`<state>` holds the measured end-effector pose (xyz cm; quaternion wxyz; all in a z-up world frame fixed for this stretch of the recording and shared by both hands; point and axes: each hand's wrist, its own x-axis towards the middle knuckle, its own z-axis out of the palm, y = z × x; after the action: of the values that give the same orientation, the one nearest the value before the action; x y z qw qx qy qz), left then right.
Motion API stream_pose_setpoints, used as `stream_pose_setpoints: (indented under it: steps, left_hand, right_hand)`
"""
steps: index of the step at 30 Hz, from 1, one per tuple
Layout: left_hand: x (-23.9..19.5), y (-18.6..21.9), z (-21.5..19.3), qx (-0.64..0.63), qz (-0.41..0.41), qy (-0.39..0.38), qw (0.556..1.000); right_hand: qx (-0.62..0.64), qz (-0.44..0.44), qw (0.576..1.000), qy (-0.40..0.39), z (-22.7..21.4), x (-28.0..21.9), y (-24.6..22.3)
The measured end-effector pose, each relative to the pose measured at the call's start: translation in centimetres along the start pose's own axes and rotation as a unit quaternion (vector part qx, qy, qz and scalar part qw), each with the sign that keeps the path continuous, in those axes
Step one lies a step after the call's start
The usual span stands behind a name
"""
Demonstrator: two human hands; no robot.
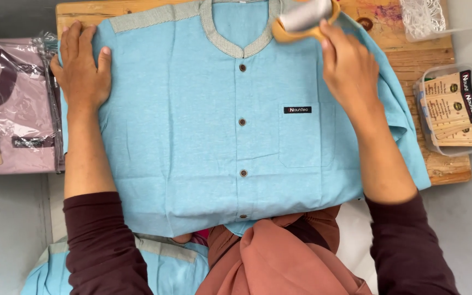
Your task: The person uses a lint roller to clean a light blue shirt on a wooden table. They roll the sleeve, then the body of the shirt, and finally the back, systematically covering the entire garment.
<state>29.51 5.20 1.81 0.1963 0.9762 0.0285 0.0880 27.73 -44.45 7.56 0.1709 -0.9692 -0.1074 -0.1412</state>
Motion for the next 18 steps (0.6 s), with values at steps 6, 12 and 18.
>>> stream_pose_setpoints:
  steps: [6, 12, 18]
  left_hand:
    - [0.1, 0.0, 0.0, 0.010, 0.018, -0.003, 1.000]
    - [0.4, -1.7, 0.7, 0.011, 0.110, 0.068, 0.992]
    - [-3.6, -1.6, -1.6, -0.037, 0.198, 0.167, 0.965]
  right_hand:
    - [-0.011, 0.035, 0.999, -0.026, -6.9, -13.6, 1.1]
    - [0.039, 0.162, 0.984, -0.065, -13.4, -23.0, 3.3]
    - [0.027, 0.065, 0.985, 0.155, -11.4, -22.4, 11.4]
